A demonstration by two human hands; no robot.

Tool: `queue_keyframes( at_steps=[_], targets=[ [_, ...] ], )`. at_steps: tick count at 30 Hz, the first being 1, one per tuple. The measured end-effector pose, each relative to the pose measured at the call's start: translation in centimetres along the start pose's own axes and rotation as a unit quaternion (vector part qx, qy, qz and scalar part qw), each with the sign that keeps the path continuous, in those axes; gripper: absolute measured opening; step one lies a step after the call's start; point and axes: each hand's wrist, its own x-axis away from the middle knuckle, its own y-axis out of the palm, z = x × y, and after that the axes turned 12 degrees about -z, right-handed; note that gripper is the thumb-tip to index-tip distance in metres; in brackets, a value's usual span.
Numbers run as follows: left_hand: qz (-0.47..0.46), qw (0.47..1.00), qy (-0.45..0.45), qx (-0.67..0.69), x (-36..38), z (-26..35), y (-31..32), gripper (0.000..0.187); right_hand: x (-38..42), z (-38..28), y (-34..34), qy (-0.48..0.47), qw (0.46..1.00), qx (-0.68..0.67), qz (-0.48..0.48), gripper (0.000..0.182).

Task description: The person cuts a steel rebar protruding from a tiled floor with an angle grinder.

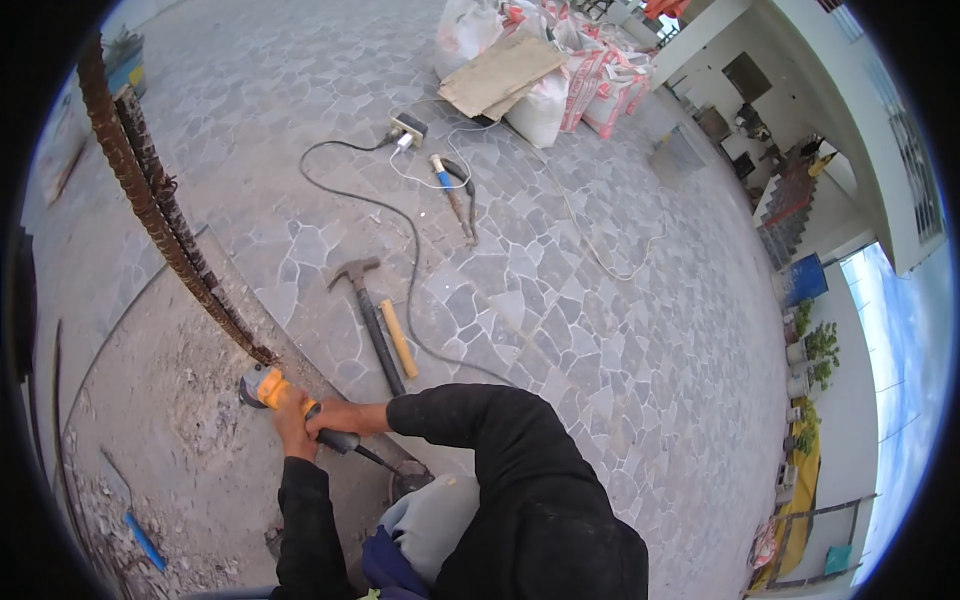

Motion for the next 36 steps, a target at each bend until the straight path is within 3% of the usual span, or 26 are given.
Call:
queue_keyframes(
  at_steps=[2, 10, 19, 34, 36],
  targets=[
    [-0.008, 1.0, 0.001, -0.016, 0.5, 0.6, 0.5, 0.015, -0.2, 0.1, 0.3, 0.04, 0.998, -0.026, 0.036, 0.026],
    [0.032, 0.999, -0.003, -0.017, 0.8, 0.7, 0.7, 0.023, -0.6, 0.2, 0.0, 0.096, 0.993, -0.06, 0.013, 0.026],
    [-0.015, 0.999, 0.018, 0.022, 1.0, 0.7, 0.8, 0.025, -0.5, 0.6, -0.2, 0.086, 0.995, -0.051, 0.02, 0.022],
    [-0.057, 0.992, -0.062, -0.098, 0.6, 3.1, -3.1, 0.022, -3.3, 1.7, 3.6, 0.048, 0.992, -0.1, 0.067, 0.032],
    [-0.073, 0.99, -0.057, -0.102, 0.2, 3.3, -3.9, 0.023, -3.9, 2.0, 4.4, 0.008, 0.991, -0.082, 0.106, 0.028]
  ],
)
